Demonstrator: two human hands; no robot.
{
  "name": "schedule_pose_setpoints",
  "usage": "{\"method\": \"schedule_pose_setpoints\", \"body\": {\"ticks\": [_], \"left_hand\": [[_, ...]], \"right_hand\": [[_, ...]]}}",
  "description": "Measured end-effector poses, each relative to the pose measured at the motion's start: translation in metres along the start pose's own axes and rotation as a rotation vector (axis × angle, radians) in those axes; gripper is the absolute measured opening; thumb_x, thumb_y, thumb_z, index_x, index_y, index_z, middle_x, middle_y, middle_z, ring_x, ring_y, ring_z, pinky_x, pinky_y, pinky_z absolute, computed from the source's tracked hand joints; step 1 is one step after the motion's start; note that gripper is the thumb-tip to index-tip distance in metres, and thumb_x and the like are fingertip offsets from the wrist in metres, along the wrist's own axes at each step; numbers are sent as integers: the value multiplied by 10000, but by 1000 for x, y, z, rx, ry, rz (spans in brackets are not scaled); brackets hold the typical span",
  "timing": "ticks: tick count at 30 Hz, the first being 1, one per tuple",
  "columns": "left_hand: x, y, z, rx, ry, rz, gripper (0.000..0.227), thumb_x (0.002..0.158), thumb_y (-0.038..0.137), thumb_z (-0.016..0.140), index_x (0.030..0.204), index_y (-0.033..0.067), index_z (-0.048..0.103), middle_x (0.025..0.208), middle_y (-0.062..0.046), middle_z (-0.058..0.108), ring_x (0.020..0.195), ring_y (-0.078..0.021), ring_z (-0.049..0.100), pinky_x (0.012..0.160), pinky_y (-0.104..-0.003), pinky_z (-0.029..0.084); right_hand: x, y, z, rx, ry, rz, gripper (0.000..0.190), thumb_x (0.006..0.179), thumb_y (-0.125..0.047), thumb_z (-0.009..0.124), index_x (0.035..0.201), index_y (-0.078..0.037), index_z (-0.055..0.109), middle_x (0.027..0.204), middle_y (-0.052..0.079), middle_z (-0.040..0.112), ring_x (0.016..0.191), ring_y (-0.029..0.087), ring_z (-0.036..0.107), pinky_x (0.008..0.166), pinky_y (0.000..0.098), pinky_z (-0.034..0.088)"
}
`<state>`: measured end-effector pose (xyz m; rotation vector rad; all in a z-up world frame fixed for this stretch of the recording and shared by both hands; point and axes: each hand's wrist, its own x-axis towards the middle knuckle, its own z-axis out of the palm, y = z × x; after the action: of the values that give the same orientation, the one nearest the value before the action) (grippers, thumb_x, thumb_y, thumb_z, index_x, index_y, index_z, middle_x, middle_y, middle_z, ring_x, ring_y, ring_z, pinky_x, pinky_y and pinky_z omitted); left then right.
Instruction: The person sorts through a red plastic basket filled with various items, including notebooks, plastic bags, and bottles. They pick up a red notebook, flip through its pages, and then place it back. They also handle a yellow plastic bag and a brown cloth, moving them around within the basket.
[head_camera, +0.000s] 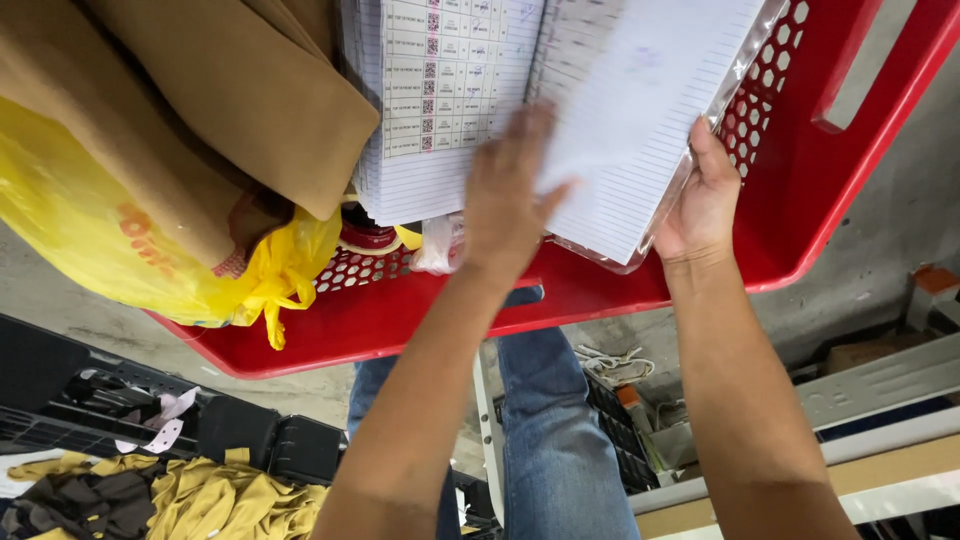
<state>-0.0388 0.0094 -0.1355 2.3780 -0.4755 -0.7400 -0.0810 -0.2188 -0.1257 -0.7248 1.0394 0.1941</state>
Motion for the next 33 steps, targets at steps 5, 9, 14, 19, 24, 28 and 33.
{"method": "schedule_pose_setpoints", "body": {"ticks": [5,9,14,19,24,28,33], "left_hand": [[-12,0,-51,-665,332,-421,705,1022,86,652,1596,38,247,1455,-217,485,1303,-371,583,1054,-476,559],[-14,-2,-74,-1052,417,-759,476,1095,429,444,1513,201,462,1411,-92,573,1225,-293,616,1019,-401,534],[-15,25,-63,-1062,223,-659,685,1005,660,318,1563,271,399,1579,-172,388,1417,-507,395,920,-719,496],[-41,60,-24,-300,-52,441,665,976,622,487,1451,161,552,1444,-113,593,1332,-333,581,948,-471,547],[-37,16,-50,-314,371,-5,773,870,302,755,1539,84,433,1414,-227,529,1309,-471,539,1095,-531,481],[-14,-12,-112,5,214,-327,763,1018,326,753,1558,17,311,1546,-262,499,1436,-449,483,1270,-518,346],[-11,-57,-95,-118,122,-640,603,998,593,589,1249,45,591,1107,-199,714,1154,-406,665,991,-530,509]], "right_hand": [[-1,1,3,-57,7,-18,587,936,-495,571,1435,-188,599,1349,21,675,1260,229,674,1213,464,523],[0,0,1,-46,-12,9,595,940,-487,551,1454,-189,580,1353,-5,665,1276,202,655,1221,452,515],[-3,-3,12,-58,11,-28,598,926,-483,574,1448,-192,588,1347,-8,664,1266,209,663,1225,452,532],[5,-4,-2,-184,-41,-172,587,940,-555,582,1422,-220,572,1401,-4,608,1342,208,594,1277,463,470],[-11,-16,14,-284,-116,-242,579,944,-573,567,1424,-250,556,1443,29,564,1372,229,553,1277,473,449],[-39,-31,67,-265,81,-187,640,770,-450,768,1306,-127,631,1265,8,691,1247,233,659,1087,425,570],[-38,-19,53,-531,-19,-437,530,950,-388,674,1384,-151,485,1329,61,547,1313,220,553,1195,447,510]]}}
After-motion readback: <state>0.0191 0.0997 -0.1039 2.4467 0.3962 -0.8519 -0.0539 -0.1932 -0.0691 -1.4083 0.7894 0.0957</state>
